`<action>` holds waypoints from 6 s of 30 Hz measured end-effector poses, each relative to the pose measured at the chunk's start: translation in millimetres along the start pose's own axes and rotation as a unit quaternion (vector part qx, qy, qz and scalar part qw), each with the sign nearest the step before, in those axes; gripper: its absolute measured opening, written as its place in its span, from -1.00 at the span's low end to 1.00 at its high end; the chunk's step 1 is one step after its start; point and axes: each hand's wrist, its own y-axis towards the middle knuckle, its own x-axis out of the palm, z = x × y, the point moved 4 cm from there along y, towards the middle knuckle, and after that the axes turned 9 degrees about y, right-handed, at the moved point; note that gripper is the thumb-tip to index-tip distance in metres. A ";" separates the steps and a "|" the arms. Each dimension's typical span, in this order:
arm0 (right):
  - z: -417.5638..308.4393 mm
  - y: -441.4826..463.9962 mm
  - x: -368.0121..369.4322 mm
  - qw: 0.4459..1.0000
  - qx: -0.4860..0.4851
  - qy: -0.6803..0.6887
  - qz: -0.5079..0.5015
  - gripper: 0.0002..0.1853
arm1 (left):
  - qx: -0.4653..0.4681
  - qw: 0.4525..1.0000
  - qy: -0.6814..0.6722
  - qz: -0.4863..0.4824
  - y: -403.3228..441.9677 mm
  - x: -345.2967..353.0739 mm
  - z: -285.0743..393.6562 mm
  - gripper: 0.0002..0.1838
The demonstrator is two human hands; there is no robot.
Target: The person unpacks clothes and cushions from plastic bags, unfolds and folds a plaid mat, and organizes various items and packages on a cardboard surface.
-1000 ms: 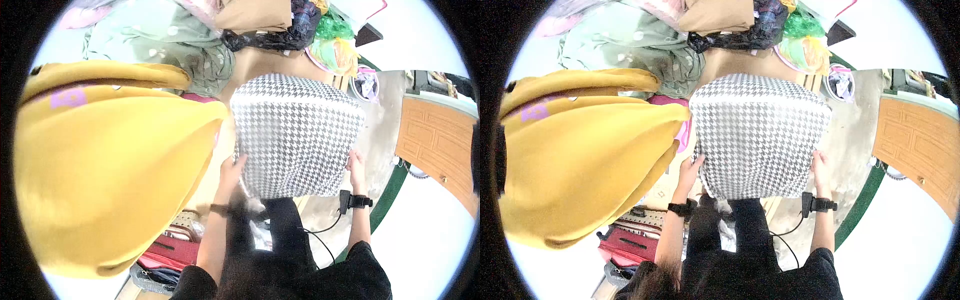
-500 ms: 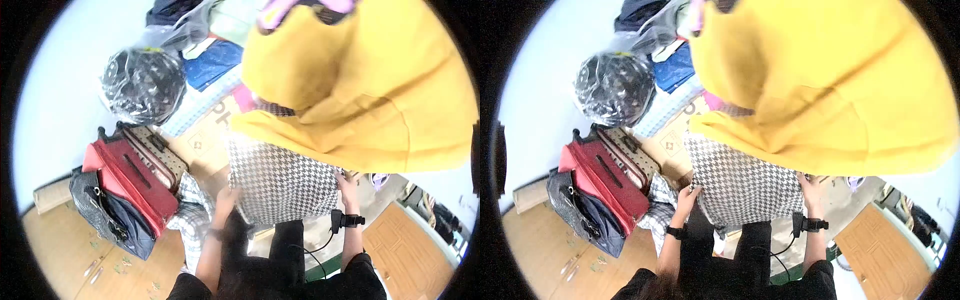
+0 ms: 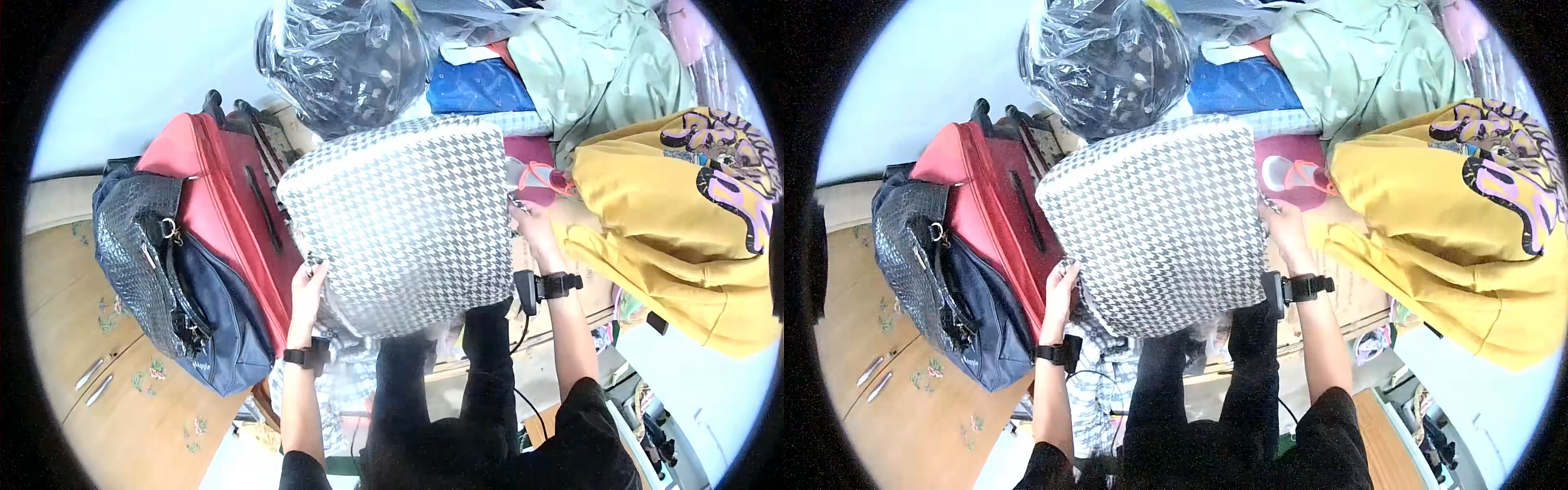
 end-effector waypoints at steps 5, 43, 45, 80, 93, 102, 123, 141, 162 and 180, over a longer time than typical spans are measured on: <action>2.4 19.6 3.6 0.998 0.061 -0.030 -0.002 -0.79 | 0.022 0.991 0.046 -0.124 33.5 36.5 28.0 -0.58; 76.3 60.3 21.2 0.948 -0.048 -0.315 0.010 -0.35 | -0.086 0.955 0.261 -0.110 60.5 147.6 -24.6 -0.30; 86.3 55.7 44.7 0.909 -0.053 -0.414 0.001 -0.22 | -0.090 0.969 0.230 -0.029 64.6 144.6 -36.3 -0.25; 78.0 56.7 9.3 0.966 -0.070 -0.248 0.026 -0.70 | -0.076 0.979 0.189 0.009 68.4 64.3 -83.6 -0.62; 58.8 -54.0 11.4 0.843 -0.311 -0.427 0.098 -0.38 | 0.263 0.753 0.603 -0.013 -41.9 207.7 -42.0 -0.24; 134.2 -39.3 49.1 0.819 -0.203 -0.522 -0.129 -0.38 | 0.172 0.646 0.730 -0.145 10.0 248.8 -50.3 -0.11; 155.5 -93.2 -108.0 0.888 -0.124 -0.301 -0.324 -0.60 | -0.278 0.806 0.498 -0.159 -295.2 215.4 -299.0 -0.72; 131.8 -137.9 5.9 0.615 -0.292 -0.527 -0.509 -0.65 | -0.318 0.935 0.014 0.155 -489.1 440.1 -311.4 -0.77; 300.5 -473.5 448.9 0.360 -0.130 -0.660 -0.647 -0.42 | -0.283 0.782 -0.376 0.410 -460.5 200.5 -373.5 -0.73; 320.4 -451.4 388.2 0.453 -0.295 -0.479 -0.691 -0.73 | -0.159 0.659 -0.527 0.512 -437.9 25.3 -426.9 -0.09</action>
